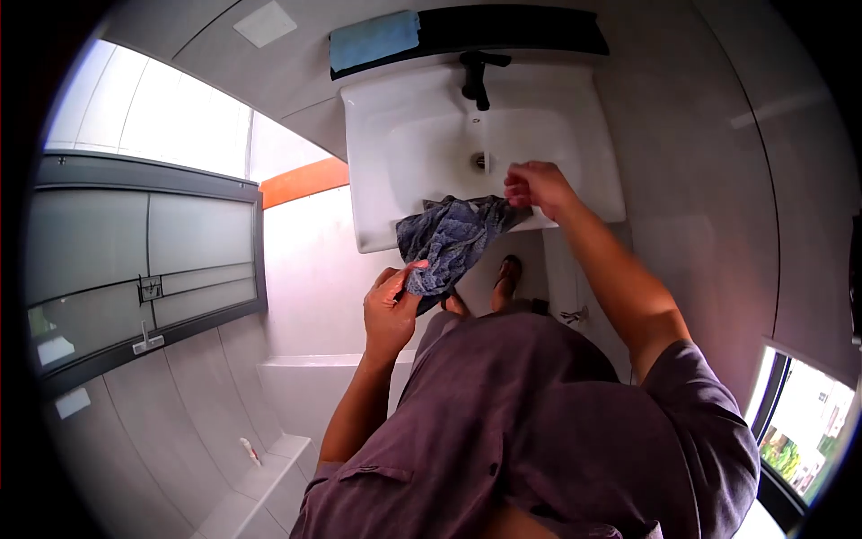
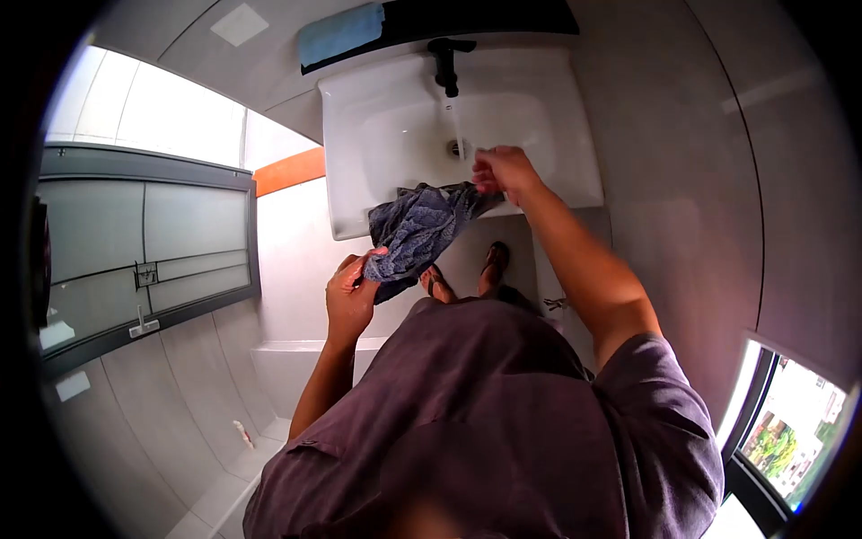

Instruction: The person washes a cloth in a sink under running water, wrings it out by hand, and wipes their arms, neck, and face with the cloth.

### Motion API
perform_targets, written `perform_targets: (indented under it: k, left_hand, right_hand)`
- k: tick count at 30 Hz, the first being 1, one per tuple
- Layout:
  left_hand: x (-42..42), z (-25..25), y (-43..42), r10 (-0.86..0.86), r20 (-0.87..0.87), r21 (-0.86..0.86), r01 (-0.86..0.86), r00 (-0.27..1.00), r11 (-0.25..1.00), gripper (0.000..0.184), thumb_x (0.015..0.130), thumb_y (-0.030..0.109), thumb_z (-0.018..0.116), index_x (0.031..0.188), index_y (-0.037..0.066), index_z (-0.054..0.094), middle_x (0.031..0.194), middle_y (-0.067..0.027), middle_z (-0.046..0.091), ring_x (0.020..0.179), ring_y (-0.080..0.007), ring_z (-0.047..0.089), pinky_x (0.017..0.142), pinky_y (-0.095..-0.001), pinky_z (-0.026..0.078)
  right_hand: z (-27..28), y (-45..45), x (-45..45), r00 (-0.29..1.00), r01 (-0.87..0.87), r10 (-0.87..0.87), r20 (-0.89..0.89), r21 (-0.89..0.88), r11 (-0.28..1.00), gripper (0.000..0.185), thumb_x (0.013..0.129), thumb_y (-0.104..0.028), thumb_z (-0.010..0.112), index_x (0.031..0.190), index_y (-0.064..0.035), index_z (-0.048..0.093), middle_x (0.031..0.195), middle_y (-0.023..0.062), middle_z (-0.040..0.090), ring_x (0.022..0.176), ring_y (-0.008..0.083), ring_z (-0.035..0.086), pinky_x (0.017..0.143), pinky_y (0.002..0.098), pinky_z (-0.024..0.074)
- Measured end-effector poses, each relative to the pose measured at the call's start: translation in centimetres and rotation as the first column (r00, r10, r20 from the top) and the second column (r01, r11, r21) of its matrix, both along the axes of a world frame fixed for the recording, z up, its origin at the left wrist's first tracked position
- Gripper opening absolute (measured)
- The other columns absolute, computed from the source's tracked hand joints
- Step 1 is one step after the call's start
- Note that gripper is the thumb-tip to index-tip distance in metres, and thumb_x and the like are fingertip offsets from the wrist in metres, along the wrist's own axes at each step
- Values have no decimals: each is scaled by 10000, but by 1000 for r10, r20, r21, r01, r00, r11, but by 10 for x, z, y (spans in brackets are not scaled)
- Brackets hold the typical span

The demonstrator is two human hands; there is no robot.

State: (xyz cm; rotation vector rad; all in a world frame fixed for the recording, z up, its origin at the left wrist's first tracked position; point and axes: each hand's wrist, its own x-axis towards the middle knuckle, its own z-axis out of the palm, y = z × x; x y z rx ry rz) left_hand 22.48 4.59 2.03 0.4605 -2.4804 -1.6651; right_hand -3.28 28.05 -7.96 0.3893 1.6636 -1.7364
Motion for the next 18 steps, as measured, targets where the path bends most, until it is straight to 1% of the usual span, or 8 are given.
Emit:
perform_targets:
  k: [2, 6, 7, 9, 11, 14, 17, 18]
  left_hand:
    - [-4, 3, 4, 24, 29, -51, -22, 999, 998, 304, 874, 41, 681, 1166, 96, 747, 838, -74, 643, 728, -156, 615, 677, -270, 468]
    - [-7, 5, 9, 42, 92, -98, -33, 995, 995, 323, 869, 25, 651, 1166, 102, 749, 862, -67, 662, 757, -159, 643, 702, -281, 490]
    - [-10, 12, 10, 28, 118, -147, -11, 993, 989, 345, 859, -2, 643, 1172, 99, 746, 870, -67, 661, 759, -154, 645, 704, -284, 500]
    - [-10, 16, 11, 41, 119, -116, -27, 992, 993, 357, 857, -24, 637, 1176, 93, 743, 877, -71, 660, 767, -154, 650, 699, -284, 507]
    - [-8, 14, 10, 52, 101, -86, -43, 993, 995, 365, 856, -41, 635, 1180, 87, 740, 883, -73, 660, 774, -154, 653, 695, -284, 514]
    - [-5, 7, 10, 74, 61, -38, -72, 995, 997, 366, 858, -52, 640, 1185, 79, 737, 888, -76, 659, 785, -158, 659, 696, -285, 525]
    - [-3, 5, 11, 94, 74, -21, -93, 993, 995, 360, 861, -45, 650, 1190, 75, 735, 892, -79, 662, 801, -164, 669, 702, -284, 532]
    - [-2, 4, 10, 89, 87, -43, -86, 992, 995, 359, 861, -43, 653, 1191, 74, 735, 895, -80, 664, 806, -165, 672, 705, -282, 532]
  right_hand:
    - [-18, -14, -25, 996, 83, -75, 56, -149, 985, 238, 957, -235, 653, 894, -9, 614, 781, 97, 665, 660, 244, 684, 631, 382, 600]
    - [-61, -54, -65, 906, 416, -401, 133, -115, 902, 254, 1007, -255, 584, 942, -11, 598, 731, 91, 615, 595, 251, 644, 642, 408, 601]
    - [-87, -62, -79, 897, 437, -419, 143, -128, 891, 292, 1026, -263, 549, 1033, 28, 571, 844, 132, 615, 680, 278, 650, 704, 454, 618]
    - [-107, -83, -94, 868, 489, -440, 231, -236, 840, 320, 1030, -260, 540, 1091, 55, 540, 946, 165, 601, 784, 308, 654, 740, 481, 625]
    - [-103, -99, -91, 860, 496, -389, 331, -364, 788, 352, 1040, -247, 504, 1196, 68, 491, 1118, 221, 567, 946, 349, 641, 816, 509, 624]
    - [-100, -103, -95, 868, 388, -133, 478, -487, 782, 308, 1039, -217, 491, 1186, 52, 518, 1101, 240, 597, 930, 373, 648, 861, 525, 606]
    - [-98, -97, -86, 876, 477, -408, 256, -343, 809, 293, 1025, -181, 487, 1170, 70, 533, 1077, 273, 619, 927, 419, 657, 883, 544, 592]
    - [-96, -96, -89, 877, 475, -406, 256, -333, 815, 287, 1022, -170, 481, 1163, 74, 536, 1058, 273, 622, 922, 430, 660, 876, 545, 594]
